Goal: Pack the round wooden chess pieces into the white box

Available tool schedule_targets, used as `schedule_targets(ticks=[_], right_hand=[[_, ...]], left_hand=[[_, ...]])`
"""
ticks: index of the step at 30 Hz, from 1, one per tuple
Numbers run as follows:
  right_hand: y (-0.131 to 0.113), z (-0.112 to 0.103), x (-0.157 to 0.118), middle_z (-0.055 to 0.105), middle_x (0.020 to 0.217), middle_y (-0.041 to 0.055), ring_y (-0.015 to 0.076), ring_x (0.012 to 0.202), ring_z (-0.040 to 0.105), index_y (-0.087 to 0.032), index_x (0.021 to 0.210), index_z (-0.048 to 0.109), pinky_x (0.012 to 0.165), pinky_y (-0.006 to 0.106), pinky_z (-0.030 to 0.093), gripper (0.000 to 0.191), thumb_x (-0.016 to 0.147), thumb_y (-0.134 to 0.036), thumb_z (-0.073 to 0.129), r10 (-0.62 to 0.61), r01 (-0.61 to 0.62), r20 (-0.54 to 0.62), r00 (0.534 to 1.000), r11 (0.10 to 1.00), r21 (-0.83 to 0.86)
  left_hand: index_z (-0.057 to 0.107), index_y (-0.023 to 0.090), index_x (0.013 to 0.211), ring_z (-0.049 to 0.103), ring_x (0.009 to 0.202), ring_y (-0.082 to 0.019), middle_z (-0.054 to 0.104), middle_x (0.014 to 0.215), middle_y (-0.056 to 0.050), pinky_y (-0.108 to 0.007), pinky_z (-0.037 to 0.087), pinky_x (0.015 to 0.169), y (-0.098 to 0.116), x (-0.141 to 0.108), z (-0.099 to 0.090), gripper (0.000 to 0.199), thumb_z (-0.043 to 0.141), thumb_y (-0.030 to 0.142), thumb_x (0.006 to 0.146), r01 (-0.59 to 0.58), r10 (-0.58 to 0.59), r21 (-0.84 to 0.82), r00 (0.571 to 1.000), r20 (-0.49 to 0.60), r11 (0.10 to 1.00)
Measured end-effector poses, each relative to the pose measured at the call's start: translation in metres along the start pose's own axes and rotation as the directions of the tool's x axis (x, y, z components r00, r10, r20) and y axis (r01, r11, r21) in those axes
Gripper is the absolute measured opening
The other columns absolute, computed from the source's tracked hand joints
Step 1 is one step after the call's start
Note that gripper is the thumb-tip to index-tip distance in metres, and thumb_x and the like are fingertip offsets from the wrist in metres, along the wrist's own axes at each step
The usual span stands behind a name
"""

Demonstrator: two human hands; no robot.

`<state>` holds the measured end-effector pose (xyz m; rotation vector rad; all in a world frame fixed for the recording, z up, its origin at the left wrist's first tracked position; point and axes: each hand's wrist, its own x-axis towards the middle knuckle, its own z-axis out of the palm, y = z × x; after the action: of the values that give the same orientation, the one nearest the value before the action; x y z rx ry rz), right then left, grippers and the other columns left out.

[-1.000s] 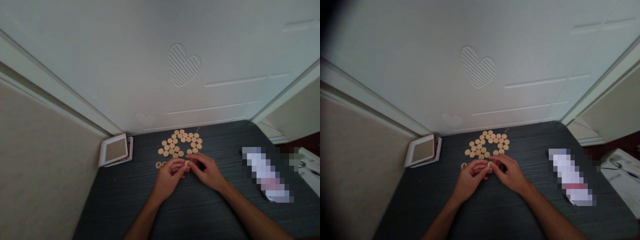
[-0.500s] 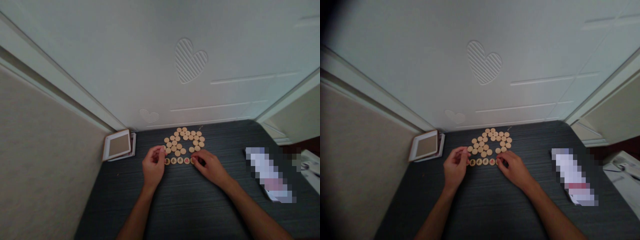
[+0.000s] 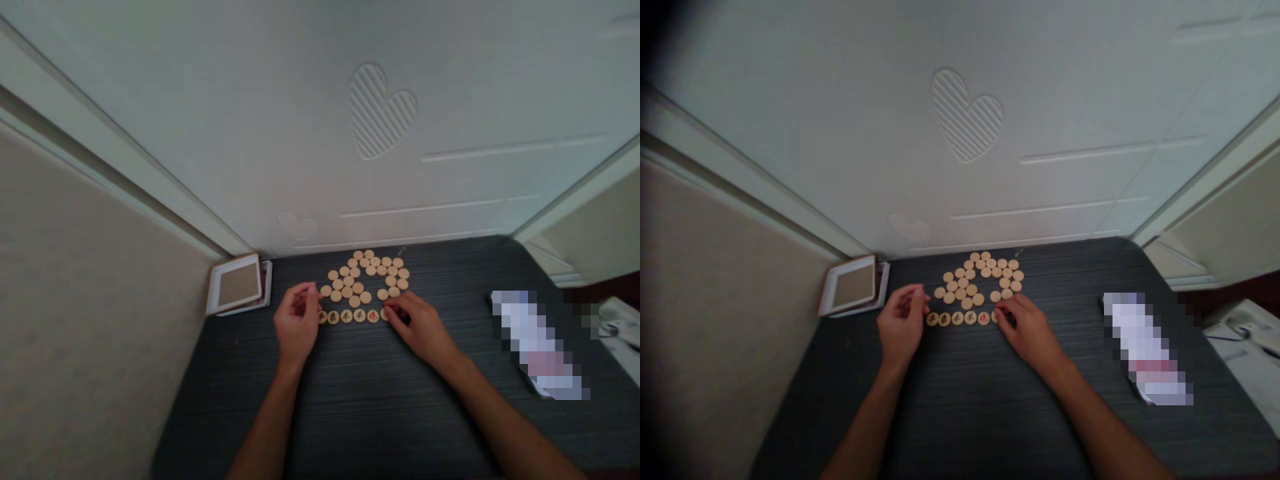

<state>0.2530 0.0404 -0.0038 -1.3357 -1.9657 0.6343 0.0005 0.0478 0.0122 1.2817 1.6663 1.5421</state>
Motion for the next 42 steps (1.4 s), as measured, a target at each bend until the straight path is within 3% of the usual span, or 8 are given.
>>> schedule_targets(ticks=[4, 9, 15, 20, 29, 34, 38, 42], right_hand=[[0.000, -0.002, 0.000, 0.069, 0.094, 0.0040, 0.0191, 0.084, 0.066, -0.023, 0.105, 0.070, 0.078, 0.031, 0.053, 0.017, 0.096, -0.019, 0.056, -0.008, 0.009, -0.034, 0.999, 1.000, 0.003], [-0.003, -0.003, 0.000, 0.070, 0.094, 0.0041, 0.0187, 0.083, 0.067, -0.023, 0.104, 0.070, 0.075, 0.030, 0.053, 0.018, 0.095, -0.019, 0.055, -0.009, 0.010, -0.049, 0.999, 1.000, 0.021], [-0.005, -0.005, 0.000, 0.072, 0.095, 0.0044, 0.0185, 0.079, 0.067, -0.023, 0.103, 0.071, 0.071, 0.030, 0.054, 0.018, 0.095, -0.021, 0.055, 0.005, -0.001, -0.087, 0.996, 0.998, 0.055], [-0.003, -0.005, 0.001, 0.075, 0.098, 0.0052, 0.0194, 0.079, 0.068, -0.023, 0.104, 0.072, 0.071, 0.031, 0.055, 0.019, 0.094, -0.024, 0.056, 0.028, -0.018, -0.135, 0.990, 0.997, 0.069], [-0.004, -0.005, 0.001, 0.076, 0.096, 0.0040, 0.0174, 0.071, 0.067, -0.023, 0.104, 0.073, 0.067, 0.029, 0.054, 0.019, 0.094, -0.025, 0.057, 0.059, -0.048, -0.161, 0.985, 0.996, 0.076], [-0.005, -0.006, 0.001, 0.077, 0.097, 0.0046, 0.0173, 0.070, 0.067, -0.022, 0.104, 0.073, 0.067, 0.029, 0.054, 0.020, 0.094, -0.026, 0.057, 0.067, -0.053, -0.182, 0.981, 0.995, 0.083], [-0.008, -0.007, 0.001, 0.077, 0.097, 0.0050, 0.0173, 0.067, 0.065, -0.023, 0.104, 0.073, 0.065, 0.030, 0.054, 0.020, 0.095, -0.027, 0.056, 0.061, -0.044, -0.204, 0.977, 0.995, 0.085], [-0.011, -0.006, 0.000, 0.076, 0.098, 0.0049, 0.0176, 0.070, 0.066, -0.024, 0.105, 0.072, 0.065, 0.030, 0.053, 0.019, 0.095, -0.026, 0.056, 0.035, -0.013, -0.210, 0.977, 0.995, 0.103]], left_hand=[[0.071, 0.019, 0.105, 0.069, 0.081, -0.017, 0.073, 0.092, -0.005, -0.029, 0.056, 0.075, -0.012, 0.010, -0.006, 0.026, 0.065, 0.040, 0.090, -0.064, 0.061, 0.138, 0.998, 0.022, 0.988], [0.072, 0.021, 0.104, 0.069, 0.084, -0.019, 0.074, 0.096, -0.005, -0.032, 0.055, 0.079, -0.025, 0.024, -0.014, 0.024, 0.064, 0.040, 0.090, -0.136, 0.096, 0.311, 0.986, 0.140, 0.941], [0.075, 0.026, 0.102, 0.068, 0.100, -0.023, 0.076, 0.104, -0.006, -0.040, 0.053, 0.092, -0.027, 0.029, -0.018, 0.019, 0.067, 0.037, 0.089, -0.338, 0.194, 0.349, 0.902, 0.387, 0.874], [0.077, 0.026, 0.095, 0.068, 0.103, -0.024, 0.077, 0.105, -0.006, -0.046, 0.051, 0.099, -0.027, 0.030, -0.017, 0.014, 0.068, 0.035, 0.088, -0.406, 0.250, 0.332, 0.871, 0.424, 0.851], [0.075, 0.027, 0.103, 0.067, 0.106, -0.024, 0.076, 0.111, -0.006, -0.043, 0.053, 0.094, -0.030, 0.030, -0.021, 0.020, 0.070, 0.034, 0.085, -0.349, 0.195, 0.324, 0.885, 0.423, 0.880], [0.074, 0.023, 0.104, 0.069, 0.091, -0.020, 0.075, 0.099, -0.005, -0.034, 0.055, 0.082, -0.029, 0.033, -0.021, 0.025, 0.072, 0.034, 0.082, -0.266, 0.146, 0.336, 0.928, 0.343, 0.903], [0.072, 0.020, 0.105, 0.069, 0.087, -0.017, 0.067, 0.109, -0.007, -0.030, 0.058, 0.077, -0.024, 0.032, -0.020, 0.027, 0.073, 0.032, 0.080, -0.197, 0.164, 0.121, 0.957, 0.239, 0.973], [0.074, 0.021, 0.100, 0.070, 0.093, -0.017, 0.061, 0.115, -0.007, -0.031, 0.061, 0.083, -0.012, 0.020, -0.013, 0.021, 0.074, 0.030, 0.081, -0.106, 0.142, -0.137, 0.946, 0.290, 0.985]])
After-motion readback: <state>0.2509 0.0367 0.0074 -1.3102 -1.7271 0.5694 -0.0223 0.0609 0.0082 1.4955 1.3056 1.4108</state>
